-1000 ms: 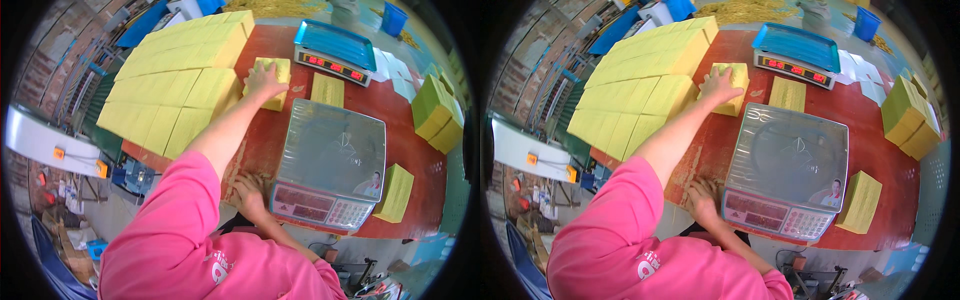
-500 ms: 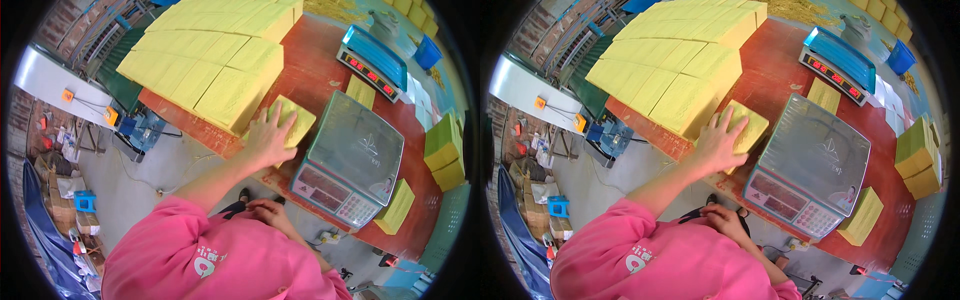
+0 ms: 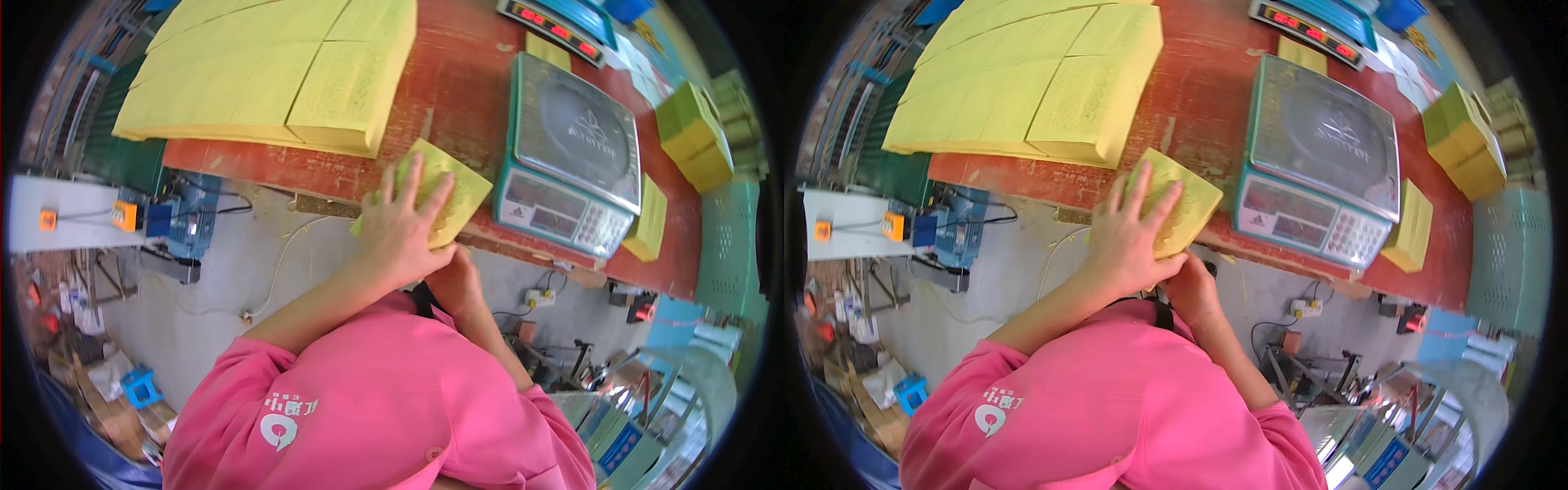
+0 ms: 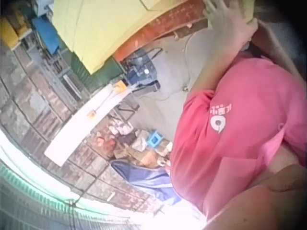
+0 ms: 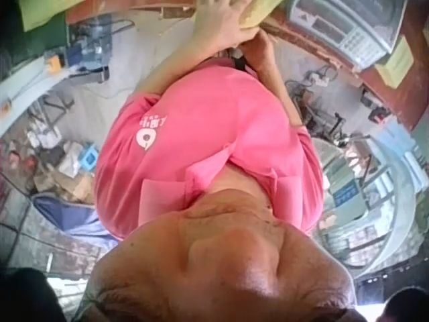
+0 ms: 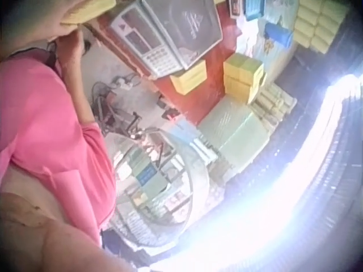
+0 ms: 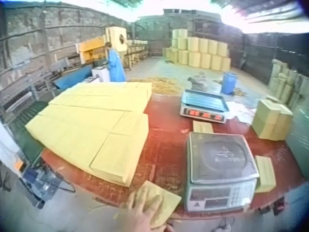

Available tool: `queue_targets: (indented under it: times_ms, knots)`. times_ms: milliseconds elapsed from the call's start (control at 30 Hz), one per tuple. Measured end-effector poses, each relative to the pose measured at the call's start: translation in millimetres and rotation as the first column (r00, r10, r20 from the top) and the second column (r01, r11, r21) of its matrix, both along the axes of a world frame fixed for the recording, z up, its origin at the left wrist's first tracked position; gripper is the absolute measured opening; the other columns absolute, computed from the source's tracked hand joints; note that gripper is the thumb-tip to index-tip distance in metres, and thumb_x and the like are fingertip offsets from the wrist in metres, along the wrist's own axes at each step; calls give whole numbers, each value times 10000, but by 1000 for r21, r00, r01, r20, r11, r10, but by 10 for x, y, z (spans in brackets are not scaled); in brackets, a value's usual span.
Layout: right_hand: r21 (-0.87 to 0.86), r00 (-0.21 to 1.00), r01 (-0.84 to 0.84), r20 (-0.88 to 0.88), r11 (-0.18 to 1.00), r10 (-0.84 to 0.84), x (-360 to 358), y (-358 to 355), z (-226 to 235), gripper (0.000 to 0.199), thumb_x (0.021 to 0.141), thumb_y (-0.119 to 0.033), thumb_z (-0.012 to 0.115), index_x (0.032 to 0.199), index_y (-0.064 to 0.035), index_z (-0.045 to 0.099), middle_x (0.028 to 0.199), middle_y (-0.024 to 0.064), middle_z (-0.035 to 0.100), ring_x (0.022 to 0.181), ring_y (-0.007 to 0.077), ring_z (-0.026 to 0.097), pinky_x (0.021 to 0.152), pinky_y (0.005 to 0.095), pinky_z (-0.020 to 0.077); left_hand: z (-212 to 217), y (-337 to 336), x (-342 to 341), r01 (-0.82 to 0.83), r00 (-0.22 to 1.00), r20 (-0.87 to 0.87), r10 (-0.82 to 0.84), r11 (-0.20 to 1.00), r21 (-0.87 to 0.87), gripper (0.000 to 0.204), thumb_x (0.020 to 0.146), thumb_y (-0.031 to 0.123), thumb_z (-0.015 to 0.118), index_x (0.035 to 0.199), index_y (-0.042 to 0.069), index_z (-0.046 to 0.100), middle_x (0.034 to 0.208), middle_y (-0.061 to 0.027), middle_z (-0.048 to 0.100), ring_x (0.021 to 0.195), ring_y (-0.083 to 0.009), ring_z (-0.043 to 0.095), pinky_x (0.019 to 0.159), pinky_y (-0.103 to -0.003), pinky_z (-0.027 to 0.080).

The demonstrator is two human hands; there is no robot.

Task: Weighing stacks of yellow paper on a digital scale to ensure consistent quantity.

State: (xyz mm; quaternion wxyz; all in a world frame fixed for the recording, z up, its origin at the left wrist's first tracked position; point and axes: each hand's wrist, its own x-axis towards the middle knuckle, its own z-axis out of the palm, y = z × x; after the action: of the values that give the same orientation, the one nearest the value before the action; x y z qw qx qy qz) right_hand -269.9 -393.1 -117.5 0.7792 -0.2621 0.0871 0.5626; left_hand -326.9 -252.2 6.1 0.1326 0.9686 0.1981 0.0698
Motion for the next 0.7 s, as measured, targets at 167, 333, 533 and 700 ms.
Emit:
queue_targets:
  times_ms: [167, 333, 533, 700]
  knots:
    - [-331, 799, 27, 574, 943, 178, -36, -68, 649, 476, 1016, -257, 491, 1407, 11, 451, 1289, 79, 576, 1177, 166, 542, 979, 313, 437, -114, 403, -224, 63, 973, 233, -11, 974, -219, 922, 756, 379, 726, 1520, 98, 293, 1503, -228, 351, 1342, -400, 400, 1114, -461, 331]
    - [-186, 281, 268, 954, 945, 108, 32, 111, 1048, 489, 985, -221, 569, 1394, 18, 448, 1351, 146, 512, 1173, 182, 533, 969, 319, 455, -470, 427, -244, 390, 844, 390, 368, 78, -918, 787, 931, 339, 577, 1532, 4, 195, 1516, -146, 329, 1393, -233, 330, 1151, -378, 254]
    - [-394, 397, 225, 872, 891, 285, 263, 110, 907, 521, 980, -184, 578, 1429, 9, 397, 1232, 164, 601, 1124, 197, 577, 956, 318, 458, -487, 723, -136, 307, 889, 388, 242, 312, -899, 689, 999, 440, 478, 1479, -28, 317, 1450, -179, 438, 1362, -249, 386, 1132, -362, 275]
    - [-272, 543, 287, 836, 918, 78, 446, 150, 780, 532, 1040, -308, 461, 1477, -21, 364, 1417, 146, 495, 1245, 207, 505, 1012, 327, 424, -455, 849, -261, 149, 945, 232, 231, 328, -933, 720, 1010, 514, 427, 1452, -50, 362, 1452, -185, 453, 1358, -250, 398, 1125, -349, 280]
